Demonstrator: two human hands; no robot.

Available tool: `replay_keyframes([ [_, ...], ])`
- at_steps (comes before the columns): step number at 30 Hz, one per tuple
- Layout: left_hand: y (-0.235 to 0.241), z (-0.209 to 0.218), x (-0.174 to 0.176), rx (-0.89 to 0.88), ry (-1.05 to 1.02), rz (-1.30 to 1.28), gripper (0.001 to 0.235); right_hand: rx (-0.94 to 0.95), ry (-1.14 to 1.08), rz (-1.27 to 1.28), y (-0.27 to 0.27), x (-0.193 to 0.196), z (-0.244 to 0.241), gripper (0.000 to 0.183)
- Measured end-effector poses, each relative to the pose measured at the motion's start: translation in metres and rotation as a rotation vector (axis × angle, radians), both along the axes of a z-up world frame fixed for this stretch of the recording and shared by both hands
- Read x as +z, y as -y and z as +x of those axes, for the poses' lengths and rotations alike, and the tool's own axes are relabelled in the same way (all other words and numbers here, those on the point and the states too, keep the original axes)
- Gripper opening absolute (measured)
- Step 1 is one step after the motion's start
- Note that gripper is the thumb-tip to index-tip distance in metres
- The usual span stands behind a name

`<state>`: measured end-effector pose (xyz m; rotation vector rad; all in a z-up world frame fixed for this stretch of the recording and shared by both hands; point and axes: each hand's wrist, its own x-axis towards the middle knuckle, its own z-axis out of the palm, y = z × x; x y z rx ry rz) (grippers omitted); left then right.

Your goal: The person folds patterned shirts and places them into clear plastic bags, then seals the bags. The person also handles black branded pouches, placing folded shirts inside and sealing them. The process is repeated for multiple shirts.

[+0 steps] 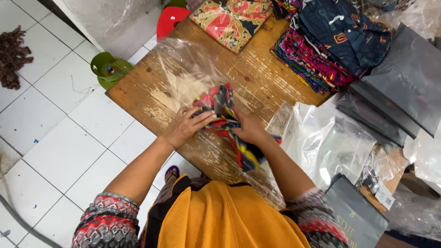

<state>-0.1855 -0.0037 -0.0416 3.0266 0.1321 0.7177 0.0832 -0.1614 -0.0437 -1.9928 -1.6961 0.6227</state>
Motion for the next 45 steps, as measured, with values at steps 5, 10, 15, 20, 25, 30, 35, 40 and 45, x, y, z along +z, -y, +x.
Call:
replay_keyframes([
  [5, 0.008, -0.001, -0.028, 0.056, 0.049, -0.131, 0.075, -0.328, -0.147, 0.033, -0.017, -0.057, -0.012, 0.065],
  [10, 0.028, 0.003, -0.033, 0.583, 0.448, -0.435, 0.055, -0.314, -0.053, -0.053, -0.037, -0.064, -0.053, 0.094],
  [15, 0.019, 0.014, -0.038, 0.377, 0.48, -0.961, 0.038, -0.125, -0.589, 0.01, -0.039, -0.047, -0.053, 0.096],
  [20, -0.041, -0.004, -0.03, 0.393, 0.16, -0.836, 0.035, -0.519, -0.237, 0.084, -0.051, -0.069, -0.01, 0.065],
  [25, -0.046, -0.029, -0.036, 0.261, 0.005, -0.805, 0.042, -0.629, -0.565, -0.049, -0.057, -0.104, 0.001, 0.052],
  [30, -0.051, -0.018, -0.053, 0.73, 0.633, -1.563, 0.06, -0.72, -1.423, -0.019, -0.055, -0.101, 0.021, 0.051],
  [35, -0.069, -0.015, -0.082, 0.703, 0.605, -1.804, 0.067, -0.744, -1.271, -0.155, -0.037, -0.124, 0.019, 0.038],
  [40, -0.044, -0.06, -0.066, 0.597, 0.177, -1.845, 0.055, -0.666, -1.092, -0.224, 0.049, -0.122, -0.02, 0.041],
  [45, 0.018, -0.092, -0.047, 0.675, 0.117, -2.121, 0.05, -0.684, -1.099, -0.278, 0.124, -0.147, -0.044, 0.031],
])
